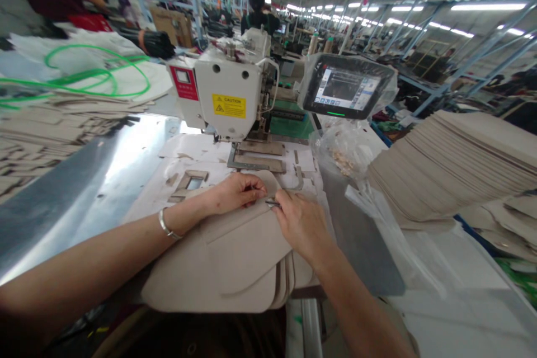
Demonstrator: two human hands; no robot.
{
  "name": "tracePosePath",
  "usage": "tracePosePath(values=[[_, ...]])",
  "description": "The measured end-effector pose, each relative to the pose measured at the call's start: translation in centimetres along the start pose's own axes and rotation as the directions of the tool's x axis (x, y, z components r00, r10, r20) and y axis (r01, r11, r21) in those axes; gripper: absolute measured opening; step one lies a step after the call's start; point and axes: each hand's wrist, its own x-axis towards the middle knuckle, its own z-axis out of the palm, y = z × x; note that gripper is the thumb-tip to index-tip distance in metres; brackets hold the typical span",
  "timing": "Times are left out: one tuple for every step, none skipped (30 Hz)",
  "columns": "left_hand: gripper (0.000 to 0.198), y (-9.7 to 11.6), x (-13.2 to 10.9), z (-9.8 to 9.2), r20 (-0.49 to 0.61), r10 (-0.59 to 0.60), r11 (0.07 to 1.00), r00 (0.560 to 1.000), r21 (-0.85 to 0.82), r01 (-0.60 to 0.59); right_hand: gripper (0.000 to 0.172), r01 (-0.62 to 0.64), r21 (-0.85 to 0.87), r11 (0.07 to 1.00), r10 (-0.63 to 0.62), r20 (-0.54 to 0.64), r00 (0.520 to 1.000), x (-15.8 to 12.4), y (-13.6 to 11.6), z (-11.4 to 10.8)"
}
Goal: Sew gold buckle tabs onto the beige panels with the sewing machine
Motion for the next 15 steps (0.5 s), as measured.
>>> tracePosePath(values=[[0.017,0.0,0.0,0.0,-0.011,-0.007,1.0,1.0,-0.008,0.007,0.006,0.007,0.016,1.0,-0.007,-0.002,1.0,0.0,0.1,0.1],[0.018,0.0,0.0,0.0,-0.021,-0.024,0.999,0.999,-0.023,0.023,0.006,0.008,0.047,0.999,-0.008,-0.005,1.0,0.1,0.3,0.2],[0.019,0.0,-0.1,-0.2,-0.032,-0.042,0.999,0.999,-0.033,0.041,0.006,0.003,0.099,0.995,-0.002,-0.009,1.0,0.1,0.6,0.4],[0.021,-0.1,-0.3,-0.6,-0.048,-0.056,0.998,0.997,-0.028,0.055,0.005,-0.011,0.179,0.984,0.014,-0.018,1.0,0.0,1.0,0.6],[0.024,-0.1,-0.6,-1.2,-0.069,-0.064,0.998,0.996,-0.002,0.064,0.007,-0.035,0.282,0.959,0.046,-0.034,0.998,0.0,1.6,0.9],[0.027,-0.2,-1.1,-2.0,-0.095,-0.061,0.997,0.994,0.047,0.066,0.011,-0.068,0.387,0.92,0.094,-0.05,0.994,-0.1,2.3,1.1],[0.029,-0.2,-1.8,-2.9,-0.122,-0.046,0.992,0.992,0.108,0.059,0.018,-0.106,0.475,0.873,0.15,-0.057,0.987,-0.1,3.0,1.4],[0.029,-0.3,-2.7,-4.0,-0.137,-0.03,0.984,0.99,0.172,0.053,0.026,-0.146,0.533,0.833,0.204,-0.051,0.978,-0.2,3.7,1.6],[0.027,-0.3,-3.7,-5.1,-0.134,-0.021,0.972,0.991,0.23,0.051,0.033,-0.19,0.556,0.809,0.25,-0.034,0.968,-0.4,4.4,1.8],[0.024,-0.2,-4.9,-6.1,-0.11,-0.02,0.959,0.994,0.279,0.051,0.039,-0.239,0.548,0.802,0.29,-0.006,0.957,-0.5,5.0,2.0],[0.022,-0.1,-6.1,-7.0,-0.072,-0.029,0.945,0.997,0.322,0.051,0.042,-0.29,0.52,0.804,0.325,0.024,0.945,-0.6,5.5,2.2],[0.02,0.0,-7.4,-7.7,-0.024,-0.051,0.932,0.998,0.357,0.056,0.043,-0.334,0.491,0.804,0.353,0.057,0.934,-0.6,6.0,2.3],[0.019,0.2,-8.6,-8.1,0.026,-0.082,0.921,0.996,0.385,0.066,0.043,-0.37,0.473,0.8,0.373,0.09,0.923,-0.7,6.3,2.4],[0.018,0.4,-9.7,-8.4,0.07,-0.113,0.912,0.991,0.402,0.076,0.042,-0.395,0.468,0.791,0.383,0.124,0.915,-0.7,6.4,2.5],[0.018,0.6,-10.6,-8.3,0.107,-0.137,0.909,0.985,0.408,0.083,0.042,-0.407,0.473,0.782,0.381,0.155,0.911,-0.6,6.5,2.5]])
